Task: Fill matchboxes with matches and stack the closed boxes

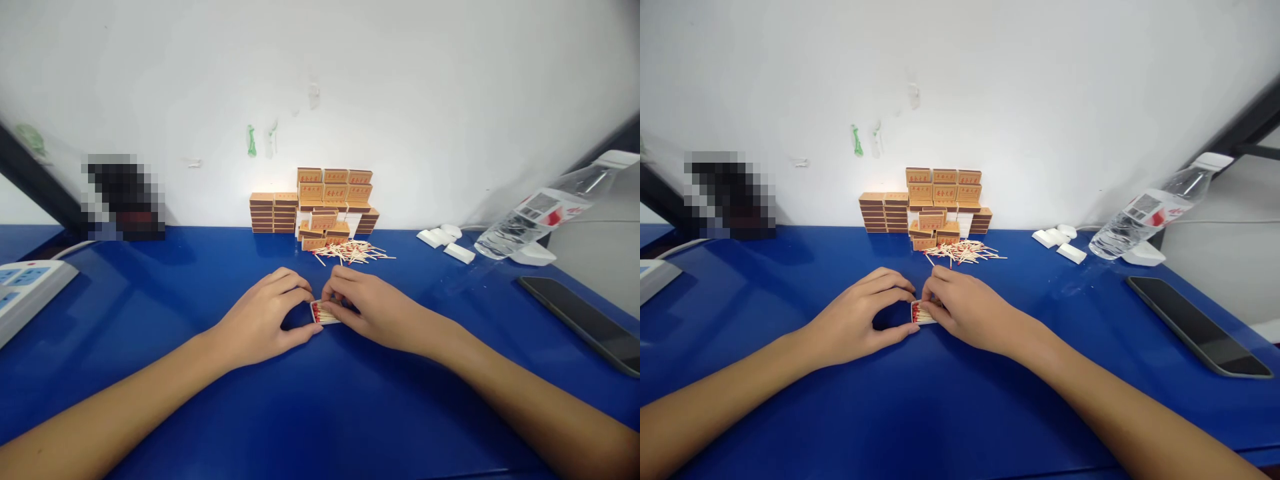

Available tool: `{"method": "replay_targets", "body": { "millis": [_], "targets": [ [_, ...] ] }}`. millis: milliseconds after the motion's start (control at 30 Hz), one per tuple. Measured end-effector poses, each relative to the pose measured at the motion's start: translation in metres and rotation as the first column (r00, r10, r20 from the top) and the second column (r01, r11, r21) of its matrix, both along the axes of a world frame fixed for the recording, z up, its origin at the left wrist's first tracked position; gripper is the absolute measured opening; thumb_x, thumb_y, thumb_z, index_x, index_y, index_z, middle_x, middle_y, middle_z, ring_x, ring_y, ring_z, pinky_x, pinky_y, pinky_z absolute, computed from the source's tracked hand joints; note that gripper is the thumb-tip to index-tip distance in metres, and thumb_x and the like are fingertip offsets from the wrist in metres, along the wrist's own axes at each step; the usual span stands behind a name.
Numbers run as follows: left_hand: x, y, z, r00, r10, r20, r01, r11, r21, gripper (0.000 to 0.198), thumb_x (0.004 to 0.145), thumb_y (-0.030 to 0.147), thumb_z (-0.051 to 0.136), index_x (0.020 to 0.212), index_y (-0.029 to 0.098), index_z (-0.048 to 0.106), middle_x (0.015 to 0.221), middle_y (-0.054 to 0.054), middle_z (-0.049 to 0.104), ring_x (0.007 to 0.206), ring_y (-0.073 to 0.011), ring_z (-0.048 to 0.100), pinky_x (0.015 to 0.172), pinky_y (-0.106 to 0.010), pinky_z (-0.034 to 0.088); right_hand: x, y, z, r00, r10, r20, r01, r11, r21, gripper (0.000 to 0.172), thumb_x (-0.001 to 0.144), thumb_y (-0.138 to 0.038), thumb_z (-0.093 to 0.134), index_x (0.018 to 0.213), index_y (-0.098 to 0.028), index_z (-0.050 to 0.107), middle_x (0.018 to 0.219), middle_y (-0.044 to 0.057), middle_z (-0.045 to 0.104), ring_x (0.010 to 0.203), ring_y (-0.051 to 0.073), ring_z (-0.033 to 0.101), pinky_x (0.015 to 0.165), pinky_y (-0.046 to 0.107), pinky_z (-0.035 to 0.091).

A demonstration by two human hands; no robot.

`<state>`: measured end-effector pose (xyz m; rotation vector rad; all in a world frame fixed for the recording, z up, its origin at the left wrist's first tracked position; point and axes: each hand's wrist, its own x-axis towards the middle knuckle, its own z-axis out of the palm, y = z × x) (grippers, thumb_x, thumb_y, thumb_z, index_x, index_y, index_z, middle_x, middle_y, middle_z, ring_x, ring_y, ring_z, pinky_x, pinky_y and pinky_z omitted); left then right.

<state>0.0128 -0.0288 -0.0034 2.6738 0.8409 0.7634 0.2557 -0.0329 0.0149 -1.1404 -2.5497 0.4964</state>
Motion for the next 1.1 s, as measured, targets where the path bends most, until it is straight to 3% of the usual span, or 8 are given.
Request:
{"method": "replay_targets", "body": {
  "millis": [333,533,633,767,900,1100],
  "targets": [
    [0.0,-0.001,0.001,1.0,0.006,0.021,-0.007,0.999,0.035,0.023,0.094,0.034,0.077,0.11,0.018,0.073,0.114,-0.01,0.073,0.113,-0.0283,0.065,0.101,-0.048,0.057,0.007,0.004,0.003,1.0,-0.03,0.009,0.029,0.995,0.098,0.009,0.103,-0.021,0.057,0.098,-0.02,0.064,0.102,0.006,0.064,0.082,0.018,0.061,0.074,0.032,0.046],
    [0.001,-0.003,0.001,0.995,0.019,0.1,-0.022,0.999,0.024,0.022,0.094,0.033,0.076,0.111,0.018,0.072,0.113,-0.009,0.074,0.11,-0.0258,0.065,0.099,-0.046,0.058,0.039,0.029,0.011,0.97,-0.239,-0.053,0.244,0.932,0.269,0.018,0.104,-0.029,0.058,0.091,-0.02,0.067,0.088,0.005,0.062,0.074,0.018,0.056,0.068,0.032,0.04],
    [0.002,-0.003,0.0,0.996,0.018,0.085,-0.018,1.0,0.005,0.022,0.094,0.033,0.077,0.11,0.019,0.073,0.114,-0.009,0.074,0.11,-0.026,0.065,0.099,-0.047,0.057,0.046,0.039,0.002,0.982,-0.184,-0.037,0.188,0.959,0.212,0.014,0.104,-0.027,0.057,0.104,-0.021,0.069,0.095,0.006,0.063,0.078,0.019,0.058,0.071,0.033,0.043],
    [0.002,-0.002,-0.001,0.996,0.027,0.081,-0.028,1.0,0.01,0.022,0.093,0.034,0.077,0.11,0.019,0.073,0.114,-0.009,0.075,0.111,-0.0265,0.065,0.1,-0.048,0.057,0.035,0.042,-0.011,0.998,-0.041,-0.038,0.046,0.99,0.137,0.018,0.105,-0.024,0.057,0.119,-0.024,0.068,0.111,0.008,0.061,0.101,0.023,0.06,0.09,0.037,0.048],
    [0.002,-0.002,-0.001,0.995,0.026,0.094,-0.028,1.0,0.014,0.021,0.094,0.033,0.076,0.11,0.021,0.073,0.115,-0.009,0.074,0.112,-0.0269,0.065,0.1,-0.048,0.057,0.022,0.044,-0.013,1.0,0.012,0.018,-0.014,0.987,0.162,0.01,0.105,-0.023,0.058,0.105,-0.022,0.067,0.106,0.009,0.059,0.107,0.026,0.056,0.093,0.04,0.047],
    [0.002,-0.003,-0.001,0.995,0.029,0.093,-0.03,0.999,0.017,0.02,0.093,0.032,0.076,0.109,0.021,0.073,0.116,-0.009,0.074,0.111,-0.0269,0.066,0.099,-0.048,0.057,0.021,0.039,-0.006,0.999,-0.034,0.031,0.027,0.983,0.182,0.014,0.107,-0.023,0.052,0.096,-0.02,0.06,0.102,0.01,0.062,0.098,0.026,0.056,0.091,0.042,0.047]
  ]
}}
